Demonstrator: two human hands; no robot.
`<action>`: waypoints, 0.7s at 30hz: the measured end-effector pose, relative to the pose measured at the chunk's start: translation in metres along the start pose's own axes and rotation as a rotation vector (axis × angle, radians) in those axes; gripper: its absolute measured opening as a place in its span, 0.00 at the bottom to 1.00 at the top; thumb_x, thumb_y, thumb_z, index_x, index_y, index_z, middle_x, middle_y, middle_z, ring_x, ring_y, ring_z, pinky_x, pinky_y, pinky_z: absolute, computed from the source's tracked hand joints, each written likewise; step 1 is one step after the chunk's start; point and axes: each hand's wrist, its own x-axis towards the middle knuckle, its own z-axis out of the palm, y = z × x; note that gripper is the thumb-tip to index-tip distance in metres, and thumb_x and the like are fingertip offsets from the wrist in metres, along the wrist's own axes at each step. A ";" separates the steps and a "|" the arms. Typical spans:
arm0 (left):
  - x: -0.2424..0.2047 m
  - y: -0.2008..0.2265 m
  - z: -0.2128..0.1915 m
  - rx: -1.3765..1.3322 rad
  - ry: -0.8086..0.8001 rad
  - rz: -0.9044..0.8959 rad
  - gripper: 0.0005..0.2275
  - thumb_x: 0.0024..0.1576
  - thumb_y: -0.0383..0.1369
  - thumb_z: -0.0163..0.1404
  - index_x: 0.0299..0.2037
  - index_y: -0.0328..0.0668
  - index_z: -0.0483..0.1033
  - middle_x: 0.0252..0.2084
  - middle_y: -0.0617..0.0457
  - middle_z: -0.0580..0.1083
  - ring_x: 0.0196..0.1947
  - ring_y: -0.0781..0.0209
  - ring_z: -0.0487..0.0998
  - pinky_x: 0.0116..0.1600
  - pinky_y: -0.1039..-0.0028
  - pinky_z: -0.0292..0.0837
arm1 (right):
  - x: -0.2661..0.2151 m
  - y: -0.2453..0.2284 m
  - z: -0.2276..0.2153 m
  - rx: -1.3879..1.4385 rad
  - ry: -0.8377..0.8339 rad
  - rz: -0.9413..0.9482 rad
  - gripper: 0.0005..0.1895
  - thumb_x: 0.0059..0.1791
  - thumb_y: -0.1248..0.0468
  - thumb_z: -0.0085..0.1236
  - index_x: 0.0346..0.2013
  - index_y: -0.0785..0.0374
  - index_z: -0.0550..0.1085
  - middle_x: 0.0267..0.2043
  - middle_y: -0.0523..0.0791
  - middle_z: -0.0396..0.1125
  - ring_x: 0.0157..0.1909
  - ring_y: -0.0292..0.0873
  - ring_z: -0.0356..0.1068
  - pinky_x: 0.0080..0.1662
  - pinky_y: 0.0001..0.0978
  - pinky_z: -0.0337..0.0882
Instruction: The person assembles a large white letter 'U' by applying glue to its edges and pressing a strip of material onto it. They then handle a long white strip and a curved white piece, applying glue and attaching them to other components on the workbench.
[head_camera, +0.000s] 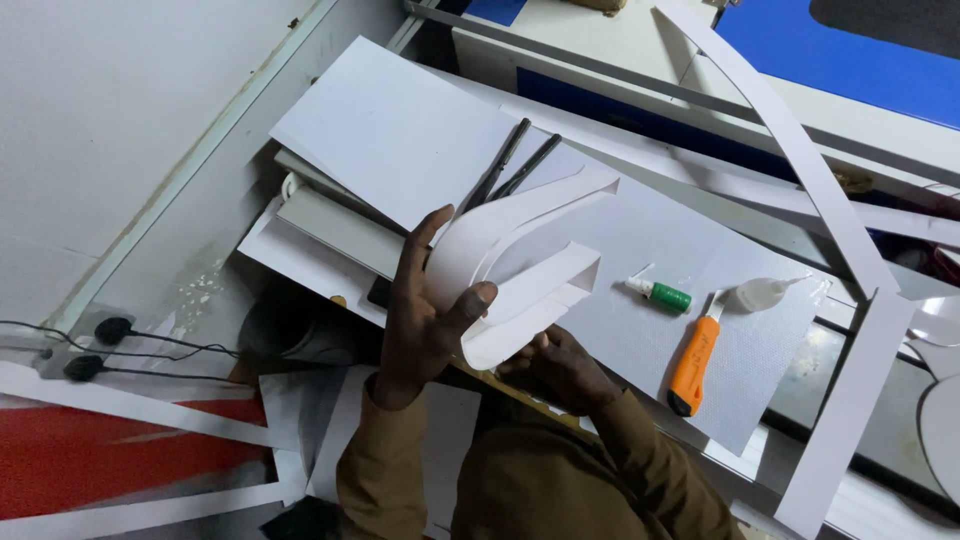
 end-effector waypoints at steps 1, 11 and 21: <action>-0.002 -0.006 0.000 0.002 0.006 0.003 0.43 0.57 0.50 0.66 0.80 0.39 0.61 0.69 0.33 0.68 0.55 0.48 0.79 0.47 0.59 0.90 | 0.003 0.003 -0.010 -0.002 -0.006 0.003 0.24 0.58 0.50 0.65 0.51 0.67 0.68 0.44 0.55 0.75 0.52 0.65 0.85 0.53 0.64 0.84; -0.028 -0.099 0.001 -0.122 0.120 0.052 0.38 0.67 0.49 0.52 0.83 0.38 0.52 0.54 0.35 0.78 0.54 0.47 0.84 0.61 0.53 0.82 | 0.020 -0.023 -0.068 -0.049 0.262 -0.297 0.29 0.56 0.59 0.63 0.68 0.69 0.67 0.47 0.57 0.72 0.45 0.56 0.77 0.55 0.57 0.77; -0.033 -0.133 0.016 0.995 -0.005 0.680 0.59 0.40 0.59 0.74 0.85 0.59 0.61 0.87 0.45 0.60 0.86 0.28 0.55 0.81 0.36 0.59 | 0.004 -0.092 0.006 -0.319 0.475 -0.395 0.35 0.54 0.55 0.64 0.75 0.59 0.67 0.58 0.51 0.72 0.50 0.53 0.78 0.50 0.52 0.84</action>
